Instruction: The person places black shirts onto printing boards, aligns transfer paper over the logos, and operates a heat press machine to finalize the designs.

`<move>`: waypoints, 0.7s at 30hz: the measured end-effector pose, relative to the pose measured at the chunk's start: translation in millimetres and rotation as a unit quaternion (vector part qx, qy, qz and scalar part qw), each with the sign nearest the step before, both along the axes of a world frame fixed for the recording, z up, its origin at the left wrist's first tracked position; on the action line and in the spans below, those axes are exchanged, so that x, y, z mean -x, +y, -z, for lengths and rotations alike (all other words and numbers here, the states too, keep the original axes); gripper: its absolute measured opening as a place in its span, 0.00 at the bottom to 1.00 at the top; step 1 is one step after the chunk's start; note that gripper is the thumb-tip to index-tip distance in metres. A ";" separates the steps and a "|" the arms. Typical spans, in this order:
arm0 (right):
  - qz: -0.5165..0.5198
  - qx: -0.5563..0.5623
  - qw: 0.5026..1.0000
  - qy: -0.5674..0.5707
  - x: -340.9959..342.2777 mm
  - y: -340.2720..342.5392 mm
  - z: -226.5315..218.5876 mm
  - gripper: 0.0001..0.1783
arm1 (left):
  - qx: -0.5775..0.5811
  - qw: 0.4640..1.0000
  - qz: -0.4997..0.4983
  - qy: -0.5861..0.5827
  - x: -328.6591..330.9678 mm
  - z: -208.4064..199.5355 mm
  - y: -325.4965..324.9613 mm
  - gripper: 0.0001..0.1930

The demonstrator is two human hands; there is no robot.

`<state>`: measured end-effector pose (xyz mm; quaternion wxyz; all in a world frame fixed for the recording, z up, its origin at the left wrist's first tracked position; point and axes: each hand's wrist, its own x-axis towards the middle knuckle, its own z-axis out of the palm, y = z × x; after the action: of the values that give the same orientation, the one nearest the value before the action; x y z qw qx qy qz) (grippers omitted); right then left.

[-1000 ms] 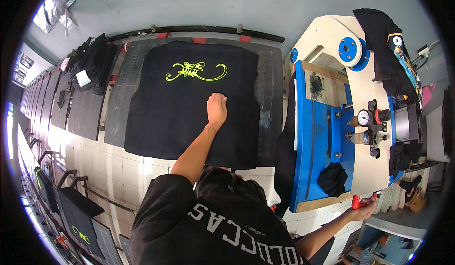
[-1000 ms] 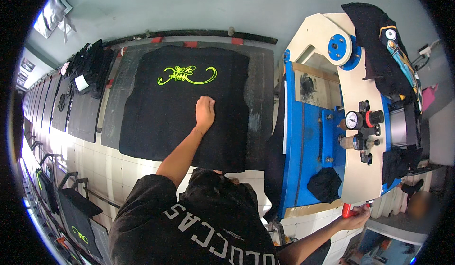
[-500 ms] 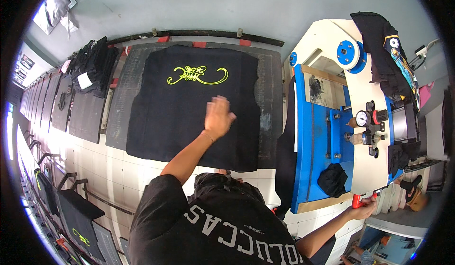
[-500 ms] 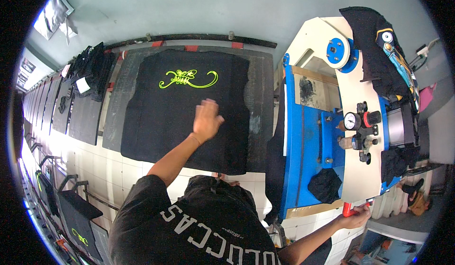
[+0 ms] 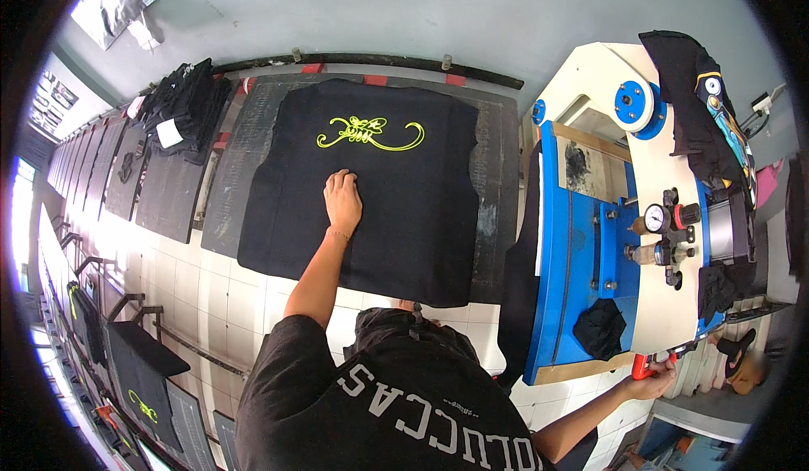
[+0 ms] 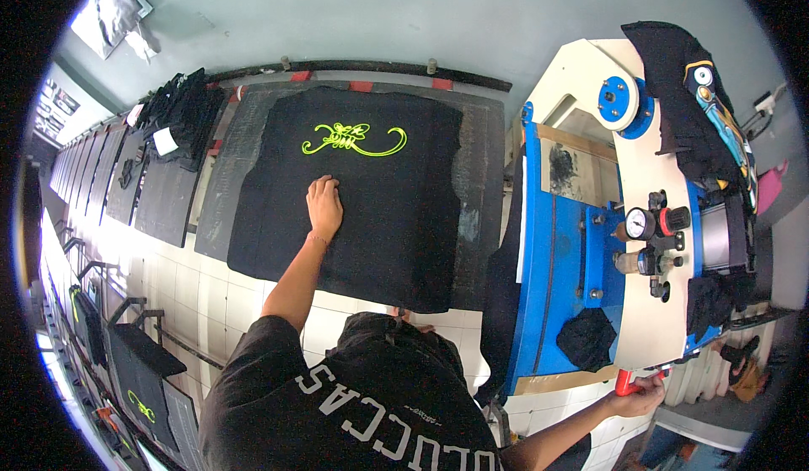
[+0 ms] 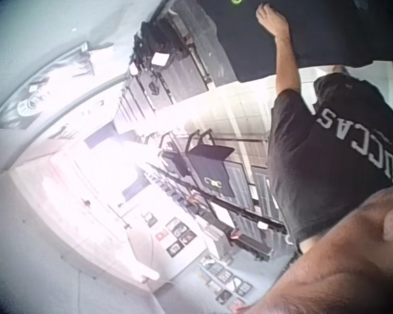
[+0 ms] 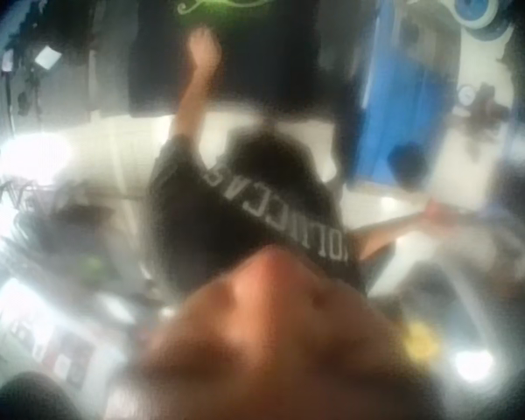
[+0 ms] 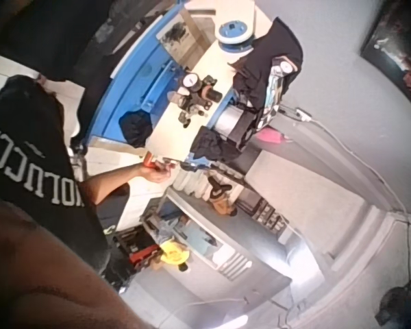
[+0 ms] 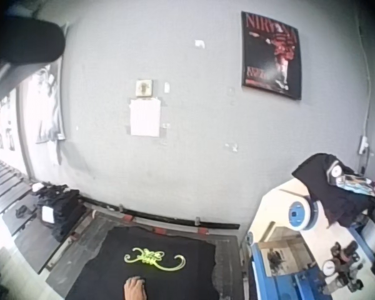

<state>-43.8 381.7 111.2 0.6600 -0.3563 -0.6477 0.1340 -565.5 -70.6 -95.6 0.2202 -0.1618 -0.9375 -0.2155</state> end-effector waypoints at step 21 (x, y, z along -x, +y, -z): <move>-0.036 0.061 0.996 0.059 -1.6 3.0 1.3 0.19 | -0.074 0.997 0.008 0.021 20.1 3.1 -14.8 0.10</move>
<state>-42.2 384.7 109.9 0.6688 -0.3637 -0.6109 0.2175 -585.6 -85.4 -98.7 0.2491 -0.1574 -0.9129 -0.2825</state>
